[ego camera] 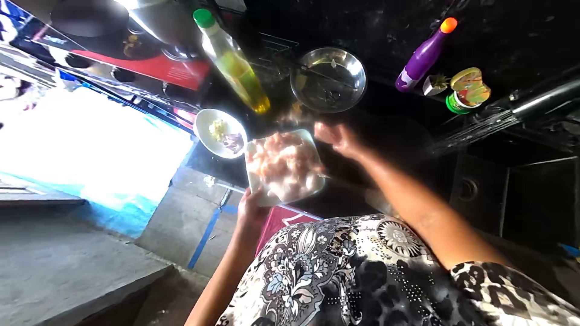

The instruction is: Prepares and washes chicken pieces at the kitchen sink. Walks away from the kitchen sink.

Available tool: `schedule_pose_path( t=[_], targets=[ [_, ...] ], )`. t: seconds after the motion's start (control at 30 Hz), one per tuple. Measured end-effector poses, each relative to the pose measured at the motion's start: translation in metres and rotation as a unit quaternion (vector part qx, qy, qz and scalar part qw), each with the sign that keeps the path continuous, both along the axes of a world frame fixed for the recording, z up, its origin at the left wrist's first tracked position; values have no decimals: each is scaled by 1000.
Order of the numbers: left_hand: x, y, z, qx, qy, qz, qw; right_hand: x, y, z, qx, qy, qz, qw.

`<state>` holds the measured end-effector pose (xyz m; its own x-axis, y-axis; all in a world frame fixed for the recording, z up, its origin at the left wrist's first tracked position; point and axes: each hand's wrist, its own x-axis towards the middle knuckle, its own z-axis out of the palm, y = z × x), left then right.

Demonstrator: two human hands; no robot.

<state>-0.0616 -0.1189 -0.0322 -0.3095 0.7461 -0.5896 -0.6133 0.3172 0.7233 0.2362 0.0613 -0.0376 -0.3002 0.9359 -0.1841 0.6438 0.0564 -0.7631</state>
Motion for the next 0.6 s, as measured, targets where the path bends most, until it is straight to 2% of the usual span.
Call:
schedule_pose_path(
  t=[0.1,0.2,0.3,0.4,0.47,0.6],
  targets=[
    [3,6,-8,-4,-1,-10,1000,1,-2,-5,30,-52,-1,998],
    [5,12,-9,-1,-1,-24,1000,-12,-4,6,62,-125,20,990],
    [7,20,-9,2,43,-28,999,-25,0,12,59,-137,32,988],
    [12,28,-12,-21,104,-19,994,-25,8,11,40,-102,15,994],
    [16,31,-12,-24,136,-21,990,-11,14,0,30,-32,-40,998],
    [15,36,-11,-18,207,-67,976,48,10,21,2,86,-159,984]
  ],
)
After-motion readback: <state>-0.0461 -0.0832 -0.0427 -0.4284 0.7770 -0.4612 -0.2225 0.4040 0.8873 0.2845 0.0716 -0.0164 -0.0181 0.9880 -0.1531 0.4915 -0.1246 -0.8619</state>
